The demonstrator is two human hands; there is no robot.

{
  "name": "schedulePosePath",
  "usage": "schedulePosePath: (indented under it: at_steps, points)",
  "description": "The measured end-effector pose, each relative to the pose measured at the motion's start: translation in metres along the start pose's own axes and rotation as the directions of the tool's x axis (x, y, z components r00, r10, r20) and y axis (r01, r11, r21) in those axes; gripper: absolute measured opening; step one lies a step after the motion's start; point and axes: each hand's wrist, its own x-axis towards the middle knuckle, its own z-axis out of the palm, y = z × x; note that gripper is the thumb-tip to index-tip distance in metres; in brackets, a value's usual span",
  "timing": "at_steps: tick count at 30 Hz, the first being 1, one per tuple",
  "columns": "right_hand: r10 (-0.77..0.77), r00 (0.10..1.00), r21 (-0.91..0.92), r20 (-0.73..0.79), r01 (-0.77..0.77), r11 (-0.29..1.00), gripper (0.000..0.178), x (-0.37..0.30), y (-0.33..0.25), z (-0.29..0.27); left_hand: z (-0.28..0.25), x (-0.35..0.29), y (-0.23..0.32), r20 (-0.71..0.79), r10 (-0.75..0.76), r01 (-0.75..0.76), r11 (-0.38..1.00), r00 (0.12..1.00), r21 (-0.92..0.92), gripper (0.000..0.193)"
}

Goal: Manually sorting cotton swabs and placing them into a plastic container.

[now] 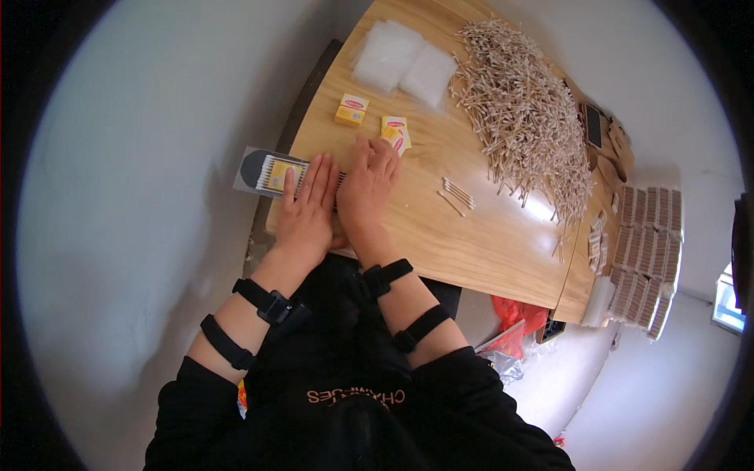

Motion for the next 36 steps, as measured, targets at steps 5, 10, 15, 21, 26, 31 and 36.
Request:
schedulePosePath:
  at_steps: [5,10,15,21,26,31,36]
  points:
    - [-0.02,1.0,-0.06,-0.002,0.02,0.998,0.04,0.004,0.006,0.003,-0.029,-0.002,-0.011,0.024,-0.006,0.009,0.994,1.0,-0.11,0.102]
    - [-0.019,1.0,-0.068,-0.001,0.019,0.998,0.038,0.005,0.001,0.007,-0.002,-0.001,-0.091,-0.436,-0.41,0.229,0.883,0.801,-0.41,0.07]
    - [-0.035,0.999,-0.041,-0.018,0.034,0.999,0.036,0.005,0.002,0.008,0.023,0.021,-0.119,0.173,-0.647,0.3,0.09,0.742,-0.95,0.049]
    - [-0.038,0.999,-0.046,-0.026,0.037,0.998,0.036,0.005,0.002,0.008,0.039,0.03,-0.116,0.433,-0.461,0.226,-0.437,0.775,-0.871,0.038]
    - [-0.049,0.999,-0.028,0.015,0.05,0.998,0.037,0.006,0.0,0.005,0.042,0.029,-0.114,0.379,-0.463,0.161,-0.444,0.801,-0.882,0.032]
    - [-0.036,0.996,-0.029,0.082,0.039,0.999,0.038,0.007,-0.01,0.009,0.043,0.029,-0.115,0.346,-0.484,0.12,-0.438,0.804,-0.891,0.031]
    - [-0.046,0.993,-0.097,0.111,0.057,0.994,0.04,0.009,-0.017,0.016,0.032,0.03,-0.107,0.301,-0.547,0.12,-0.341,0.781,-0.932,0.03]
